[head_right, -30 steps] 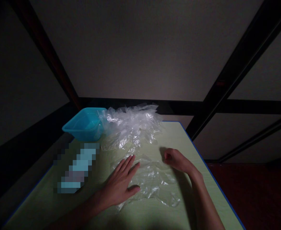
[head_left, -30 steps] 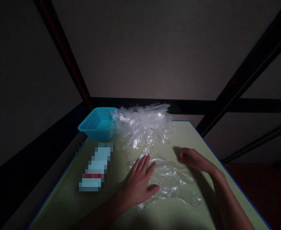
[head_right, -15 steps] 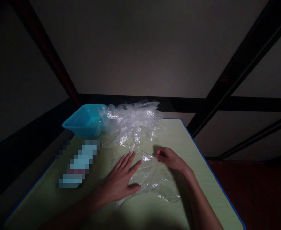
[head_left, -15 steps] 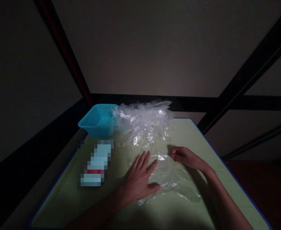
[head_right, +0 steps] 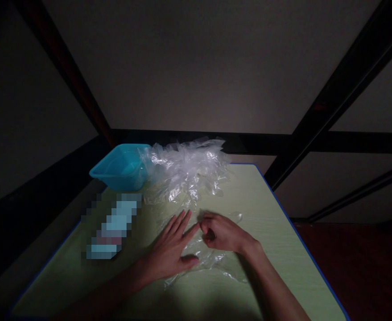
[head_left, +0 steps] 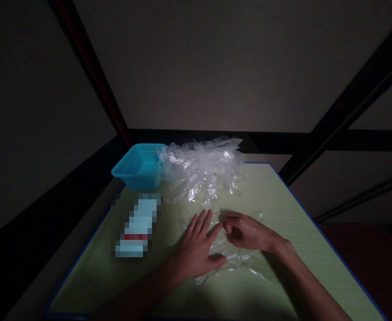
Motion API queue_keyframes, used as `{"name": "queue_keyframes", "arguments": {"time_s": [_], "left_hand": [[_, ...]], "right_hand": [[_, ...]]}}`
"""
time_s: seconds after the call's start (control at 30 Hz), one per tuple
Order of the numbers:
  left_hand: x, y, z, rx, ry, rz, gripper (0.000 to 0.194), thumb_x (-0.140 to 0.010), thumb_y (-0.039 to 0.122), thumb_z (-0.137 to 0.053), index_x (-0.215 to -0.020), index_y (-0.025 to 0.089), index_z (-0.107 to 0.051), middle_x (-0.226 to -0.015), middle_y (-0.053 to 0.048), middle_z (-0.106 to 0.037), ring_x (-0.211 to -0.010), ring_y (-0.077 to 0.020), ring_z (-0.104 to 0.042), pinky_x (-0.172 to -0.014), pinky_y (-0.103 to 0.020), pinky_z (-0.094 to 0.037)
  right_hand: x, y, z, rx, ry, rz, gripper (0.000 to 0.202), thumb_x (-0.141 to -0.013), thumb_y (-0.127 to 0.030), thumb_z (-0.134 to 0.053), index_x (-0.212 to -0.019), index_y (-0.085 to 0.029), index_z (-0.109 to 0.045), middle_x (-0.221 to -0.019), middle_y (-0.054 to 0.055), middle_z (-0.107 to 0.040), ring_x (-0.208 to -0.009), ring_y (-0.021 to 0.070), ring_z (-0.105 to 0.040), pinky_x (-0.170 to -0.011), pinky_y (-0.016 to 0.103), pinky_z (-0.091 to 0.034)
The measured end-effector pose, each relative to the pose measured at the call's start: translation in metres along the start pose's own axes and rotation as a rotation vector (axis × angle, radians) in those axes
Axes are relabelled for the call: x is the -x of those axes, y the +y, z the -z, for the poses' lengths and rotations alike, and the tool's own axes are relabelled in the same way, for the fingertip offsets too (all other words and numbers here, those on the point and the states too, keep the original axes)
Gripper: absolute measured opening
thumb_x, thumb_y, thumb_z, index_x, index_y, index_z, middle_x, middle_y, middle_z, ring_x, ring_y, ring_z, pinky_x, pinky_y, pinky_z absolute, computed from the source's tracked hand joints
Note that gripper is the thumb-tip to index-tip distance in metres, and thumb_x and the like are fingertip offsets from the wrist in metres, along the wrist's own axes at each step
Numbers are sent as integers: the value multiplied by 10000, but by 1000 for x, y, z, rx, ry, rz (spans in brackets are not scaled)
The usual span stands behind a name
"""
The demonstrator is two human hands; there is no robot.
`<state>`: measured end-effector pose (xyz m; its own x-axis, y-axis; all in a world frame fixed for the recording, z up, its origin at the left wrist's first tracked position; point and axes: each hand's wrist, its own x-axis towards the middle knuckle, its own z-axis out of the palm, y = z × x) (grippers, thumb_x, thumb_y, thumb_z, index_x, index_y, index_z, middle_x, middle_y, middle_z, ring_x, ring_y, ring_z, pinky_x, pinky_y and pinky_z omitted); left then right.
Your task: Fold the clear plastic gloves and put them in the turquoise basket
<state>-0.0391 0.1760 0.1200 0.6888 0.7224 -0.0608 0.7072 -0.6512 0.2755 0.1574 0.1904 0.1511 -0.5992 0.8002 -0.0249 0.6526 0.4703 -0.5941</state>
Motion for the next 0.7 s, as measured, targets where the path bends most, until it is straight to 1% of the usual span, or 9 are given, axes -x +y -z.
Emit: {"name": "queue_keyframes", "arguments": {"time_s": [0.13, 0.2, 0.27, 0.33, 0.43, 0.53, 0.6, 0.63, 0.7], "left_hand": [[1, -1, 1, -4, -22, 9, 812, -740, 492, -616, -1421, 238, -253, -1518, -145, -22, -1382, -336, -14, -1102, -498, -128], [1, -1, 2, -4, -32, 4, 804, -746, 500, -604, -1421, 240, -252, -1519, -140, -28, -1383, -334, -17, -1102, -501, -124], [0, 0, 4, -3, -43, 1, 801, -748, 506, -598, -1421, 242, -252, -1520, -139, -36, -1383, -333, -24, -1102, -503, -121], [0, 0, 6, -2, -53, 1, 802, -748, 511, -596, -1420, 240, -253, -1519, -144, -39, -1384, -331, -24, -1101, -502, -119], [0, 0, 6, -3, -66, -2, 800, -750, 520, -592, -1418, 236, -256, -1517, -152, -37, -1383, -332, -14, -1100, -502, -116], [2, -1, 4, -16, -55, -11, 810, -748, 535, -592, -1420, 247, -245, -1521, -137, -24, -1383, -337, -19, -1100, -504, -113], [3, -2, 2, -25, -44, -19, 820, -746, 555, -588, -1422, 253, -236, -1524, -132, -19, -1383, -339, -25, -1101, -502, -115], [3, -3, 0, -28, -39, -21, 824, -744, 563, -586, -1422, 253, -235, -1524, -135, -23, -1383, -339, -27, -1102, -501, -118], [4, -4, -2, -25, -13, -35, 816, -751, 585, -565, -1420, 249, -240, -1524, -142, -38, -1385, -337, -32, -1103, -498, -124]], "right_hand": [[1, 14, 2, -23, 51, -32, 177, -604, -7, -474, -597, -183, -488, -642, -17, -505, -573, 106, -457, -536, 223, -341], [1, 21, 5, -31, 124, -73, 145, -655, -52, -476, -604, -186, -494, -627, -15, -514, -549, 109, -465, -517, 225, -346], [1, 29, 8, -27, 248, -140, 117, -719, -126, -468, -626, -187, -505, -633, 0, -524, -548, 124, -478, -516, 241, -359], [2, 38, 12, -10, 408, -226, 131, -773, -205, -450, -661, -183, -515, -659, 27, -538, -566, 145, -492, -534, 266, -375], [5, 50, 17, 13, 639, -339, 157, -809, -282, -433, -753, -172, -529, -712, 57, -561, -582, 162, -503, -549, 288, -394], [8, 53, 20, 19, 799, -367, 207, -850, -320, -395, -892, -164, -526, -781, 69, -582, -621, 169, -530, -545, 284, -422], [6, 47, 17, 22, 829, -315, 226, -870, -316, -370, -930, -165, -529, -816, 74, -597, -679, 183, -556, -566, 294, -456], [4, 42, 13, 23, 811, -267, 225, -871, -300, -369, -929, -166, -541, -834, 78, -608, -715, 191, -571, -595, 309, -477], [-2, 28, 1, 24, 716, -143, 214, -858, -253, -392, -917, -169, -580, -885, 88, -639, -795, 202, -600, -702, 348, -508]]}}
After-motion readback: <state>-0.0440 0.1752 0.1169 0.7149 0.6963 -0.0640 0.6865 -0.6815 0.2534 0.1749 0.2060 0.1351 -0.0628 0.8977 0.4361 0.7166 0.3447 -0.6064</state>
